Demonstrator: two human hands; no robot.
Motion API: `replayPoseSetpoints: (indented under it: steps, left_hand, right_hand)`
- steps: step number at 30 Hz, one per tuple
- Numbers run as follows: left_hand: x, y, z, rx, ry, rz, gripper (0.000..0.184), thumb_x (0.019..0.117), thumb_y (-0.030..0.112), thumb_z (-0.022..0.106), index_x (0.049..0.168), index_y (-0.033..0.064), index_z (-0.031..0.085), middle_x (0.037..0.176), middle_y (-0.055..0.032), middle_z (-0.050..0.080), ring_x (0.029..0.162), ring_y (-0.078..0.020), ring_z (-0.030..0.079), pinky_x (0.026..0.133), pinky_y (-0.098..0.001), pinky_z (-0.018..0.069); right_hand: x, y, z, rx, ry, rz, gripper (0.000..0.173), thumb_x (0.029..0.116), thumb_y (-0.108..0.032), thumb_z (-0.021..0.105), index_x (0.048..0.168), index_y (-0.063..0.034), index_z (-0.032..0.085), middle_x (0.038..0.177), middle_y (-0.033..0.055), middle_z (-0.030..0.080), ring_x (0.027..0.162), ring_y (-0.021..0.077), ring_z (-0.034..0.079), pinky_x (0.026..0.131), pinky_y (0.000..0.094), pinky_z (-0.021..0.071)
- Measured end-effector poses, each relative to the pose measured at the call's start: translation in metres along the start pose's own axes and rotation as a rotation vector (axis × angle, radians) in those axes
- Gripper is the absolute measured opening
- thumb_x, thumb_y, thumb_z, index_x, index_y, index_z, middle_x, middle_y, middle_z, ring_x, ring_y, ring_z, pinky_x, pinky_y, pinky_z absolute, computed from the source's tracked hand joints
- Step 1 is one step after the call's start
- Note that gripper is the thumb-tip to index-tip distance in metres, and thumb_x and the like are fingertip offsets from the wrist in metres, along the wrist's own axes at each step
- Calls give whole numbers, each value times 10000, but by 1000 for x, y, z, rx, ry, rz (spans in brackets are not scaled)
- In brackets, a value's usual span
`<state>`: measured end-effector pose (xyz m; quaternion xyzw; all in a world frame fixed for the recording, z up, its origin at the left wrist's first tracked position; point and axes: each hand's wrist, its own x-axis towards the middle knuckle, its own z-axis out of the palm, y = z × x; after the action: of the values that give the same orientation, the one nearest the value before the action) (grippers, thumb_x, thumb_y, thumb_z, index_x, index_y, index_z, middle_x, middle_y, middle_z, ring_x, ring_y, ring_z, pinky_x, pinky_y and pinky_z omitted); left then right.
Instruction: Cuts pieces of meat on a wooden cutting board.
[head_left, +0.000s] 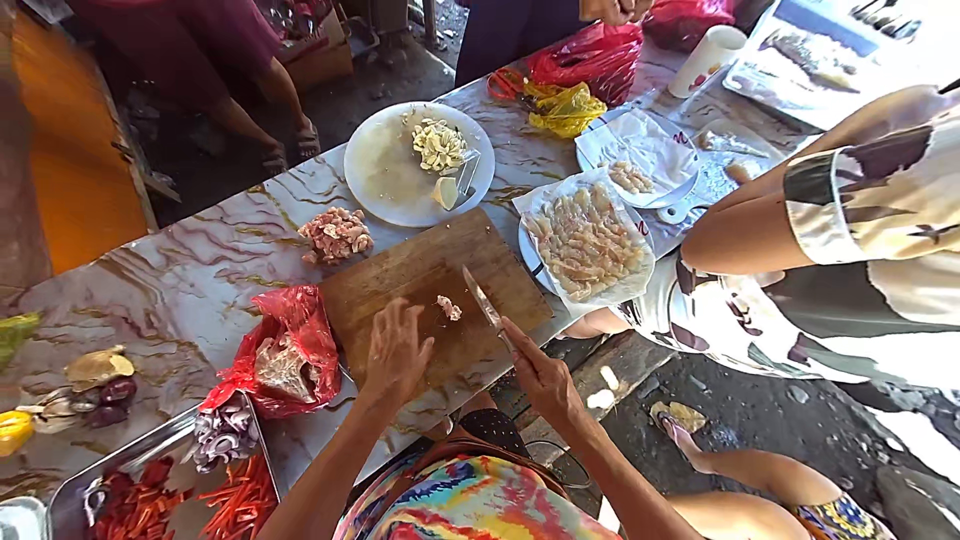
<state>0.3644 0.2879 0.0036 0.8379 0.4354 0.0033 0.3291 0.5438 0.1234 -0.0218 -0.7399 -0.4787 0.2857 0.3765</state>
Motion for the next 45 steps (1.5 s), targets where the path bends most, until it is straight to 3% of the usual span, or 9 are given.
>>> replayPoseSetpoints:
  steps: [11, 15, 19, 24, 27, 30, 32, 38, 45]
  left_hand:
    - [53, 26, -2, -76, -219, 54, 236, 993, -11, 536, 1192, -76, 645, 1294, -270, 579, 1225, -365, 577, 1053, -404, 464]
    - [61, -7, -65, -106, 389, 14, 219, 1008, 77, 582, 1126, -66, 699, 1164, -250, 677, 1046, -333, 685, 954, -449, 537]
    - [102, -57, -81, -53, 886, 126, 156, 998, 41, 594, 1105, -56, 653, 1205, -251, 626, 1142, -387, 618, 1004, -491, 494]
    - [113, -93, -58, 114, 576, 17, 399, 981, 107, 642, 1373, 35, 632, 1440, -216, 580, 1349, -470, 509, 1088, -667, 365]
    - [53, -68, -66, 0, 508, 3, 328, 984, 115, 645, 1291, -2, 651, 1335, -235, 620, 1263, -422, 572, 1060, -582, 432]
    - [-6, -52, -52, -105, 9, -132, 376, 1014, 195, 617, 1288, -62, 620, 1295, -275, 612, 1209, -395, 611, 1056, -502, 478]
    - [-27, -49, -29, -142, -107, -221, 431, 992, 216, 663, 1304, -76, 605, 1315, -291, 597, 1241, -422, 584, 1075, -513, 458]
    - [-40, -40, 26, -112, 236, -115, 283, 900, 126, 725, 1024, -126, 687, 1118, -326, 650, 1124, -491, 612, 1019, -535, 468]
    - [-32, -24, 13, -323, 252, -66, 209, 908, 12, 673, 1062, -119, 621, 1004, -257, 655, 938, -346, 667, 867, -432, 542]
  right_hand:
    - [-9, 11, 8, 9, 133, 61, 474, 1032, -145, 451, 1488, -32, 516, 599, 62, 587, 405, 88, 443, 410, 269, 411]
    - [-7, 10, 14, 22, 96, 56, 481, 1029, -145, 451, 1493, -34, 510, 595, 61, 585, 404, 75, 442, 411, 257, 411]
    - [1, 7, 22, 36, 70, 23, 474, 1025, -139, 450, 1481, -34, 526, 603, 60, 588, 411, 69, 440, 412, 250, 406]
    - [6, -2, 29, 12, 33, -28, 491, 1011, -118, 458, 1491, -36, 515, 593, 70, 578, 417, 94, 454, 426, 270, 419]
    - [3, 0, 35, 17, 24, -29, 480, 1014, -114, 468, 1482, -25, 522, 624, 79, 601, 432, 97, 462, 439, 270, 429]
    - [0, 2, 39, 15, -2, -22, 469, 1018, -110, 480, 1474, -15, 529, 651, 101, 632, 442, 113, 478, 451, 291, 445]
    - [-3, 1, 42, 15, -29, -5, 471, 1019, -108, 486, 1480, -22, 525, 657, 106, 630, 445, 123, 474, 456, 301, 442]
    - [-9, -2, 47, 18, -32, -11, 469, 1010, -91, 478, 1468, -7, 532, 662, 107, 633, 455, 115, 473, 470, 288, 441]
    - [-14, -2, 48, 16, 31, -13, 472, 1005, -108, 499, 1466, -16, 541, 622, 89, 614, 434, 111, 462, 449, 285, 430]
